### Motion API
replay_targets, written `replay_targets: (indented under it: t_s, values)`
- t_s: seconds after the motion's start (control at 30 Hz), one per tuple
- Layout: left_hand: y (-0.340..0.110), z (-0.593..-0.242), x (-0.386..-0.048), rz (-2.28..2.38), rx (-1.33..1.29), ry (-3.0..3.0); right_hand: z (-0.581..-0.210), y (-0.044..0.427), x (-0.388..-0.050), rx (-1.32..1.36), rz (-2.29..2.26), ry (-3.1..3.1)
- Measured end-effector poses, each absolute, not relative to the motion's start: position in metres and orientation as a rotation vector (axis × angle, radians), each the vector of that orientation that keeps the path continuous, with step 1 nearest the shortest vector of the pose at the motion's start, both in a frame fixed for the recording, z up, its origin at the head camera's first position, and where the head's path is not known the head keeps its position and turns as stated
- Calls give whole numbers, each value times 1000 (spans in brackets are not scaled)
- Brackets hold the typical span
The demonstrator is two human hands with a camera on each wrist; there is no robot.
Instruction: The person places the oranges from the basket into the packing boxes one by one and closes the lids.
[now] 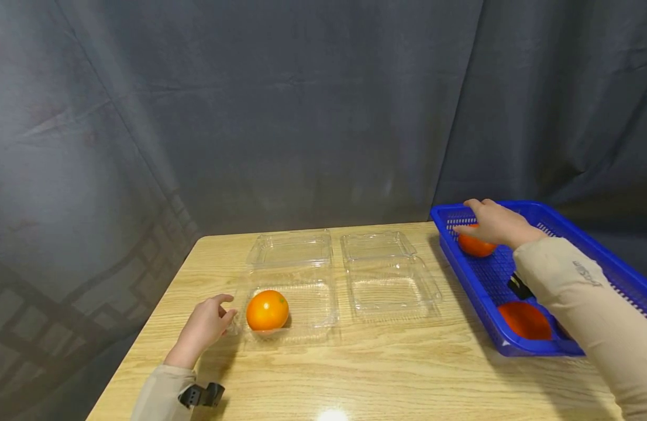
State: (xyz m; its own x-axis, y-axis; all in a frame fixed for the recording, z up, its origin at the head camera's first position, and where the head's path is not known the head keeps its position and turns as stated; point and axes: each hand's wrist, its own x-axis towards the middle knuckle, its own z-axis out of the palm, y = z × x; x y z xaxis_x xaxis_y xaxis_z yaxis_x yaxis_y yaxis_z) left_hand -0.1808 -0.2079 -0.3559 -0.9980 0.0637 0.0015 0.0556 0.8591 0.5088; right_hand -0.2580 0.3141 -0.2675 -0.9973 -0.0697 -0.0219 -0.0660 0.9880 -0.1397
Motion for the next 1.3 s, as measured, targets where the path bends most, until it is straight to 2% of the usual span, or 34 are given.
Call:
replay_targets:
  t_s: [1.3]
  values:
    - [-207,-355,-178,858,94,3015,-306,359,-289,-22,-290,2950]
